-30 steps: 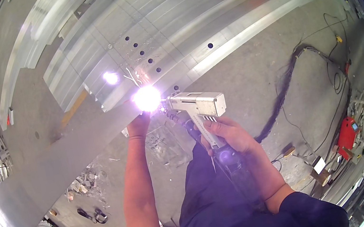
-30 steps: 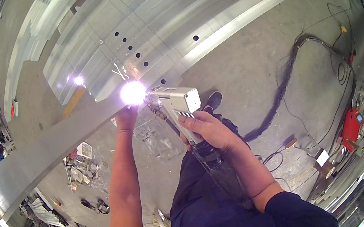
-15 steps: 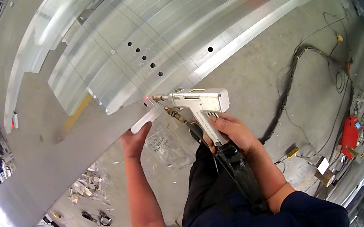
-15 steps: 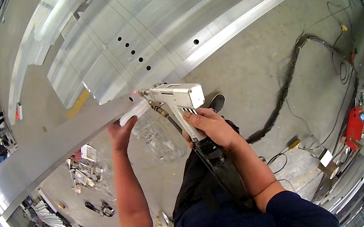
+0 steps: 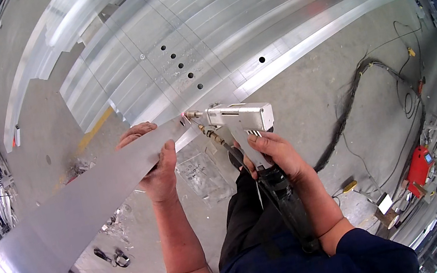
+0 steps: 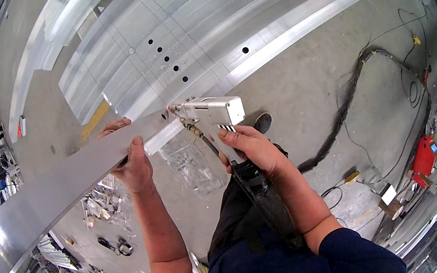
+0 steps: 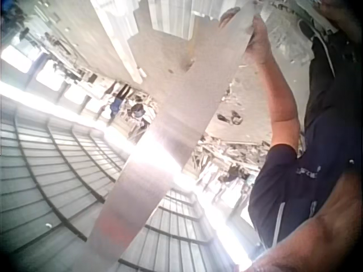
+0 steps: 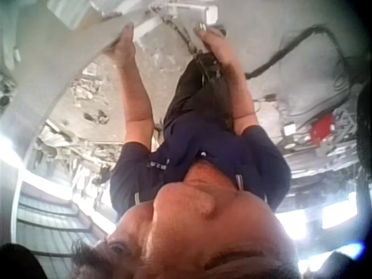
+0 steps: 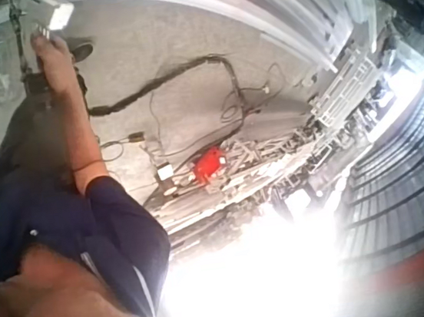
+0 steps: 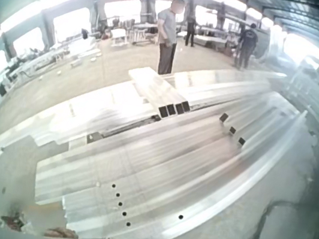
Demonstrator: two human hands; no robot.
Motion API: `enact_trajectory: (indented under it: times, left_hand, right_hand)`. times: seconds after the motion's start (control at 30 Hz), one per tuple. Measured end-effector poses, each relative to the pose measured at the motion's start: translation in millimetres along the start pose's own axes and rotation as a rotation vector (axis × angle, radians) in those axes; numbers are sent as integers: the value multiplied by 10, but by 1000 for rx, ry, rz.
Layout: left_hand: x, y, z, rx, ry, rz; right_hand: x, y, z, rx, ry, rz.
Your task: The person welds aluminum profiles together using a handheld welding gun, then grinds the joints with an angle grinder. They repeatedly position and align metal pieces on a large frame, weld them, and smooth the seams. The process is repeated for multiple sections of the frame.
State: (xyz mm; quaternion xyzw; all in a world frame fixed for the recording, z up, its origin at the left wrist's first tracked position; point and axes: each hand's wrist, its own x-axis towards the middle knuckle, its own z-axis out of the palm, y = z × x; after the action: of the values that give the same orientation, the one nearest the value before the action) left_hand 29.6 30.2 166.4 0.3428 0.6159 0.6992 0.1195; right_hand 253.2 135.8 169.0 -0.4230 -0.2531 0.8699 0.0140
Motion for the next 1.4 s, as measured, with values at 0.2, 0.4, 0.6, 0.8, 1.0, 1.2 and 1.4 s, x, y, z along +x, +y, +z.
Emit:
enact_trajectory:
  times: [0.2, 0.4, 0.6, 0.8, 1.0, 1.2, 1.4]
  left_hand:
    - [-19, -31, 13, -26, 20, -9]
    - [-12, -48, 9, -15, 11, 9]
    - [-20, -75, -7, 21, 16, 18]
    - [-27, -89, 9, -22, 46, 3]
    - [-20, -63, 50, -47, 56, -10]
    - [-29, -35, 74, -79, 87, -26]
    - [-22, -66, 53, -26, 44, -35]
  right_hand:
    - [-2, -44, 22, -5, -3, 21]
    - [-6, -70, 6, 30, 1, 21]
    - [-6, -18, -19, 24, -8, 44]
    - [-66, 57, -26, 33, 23, 40]
    - [-114, 138, -73, 28, 37, 40]
    - [-162, 161, -90, -8, 25, 33]
    - [-492, 102, -171, 146, 38, -93]
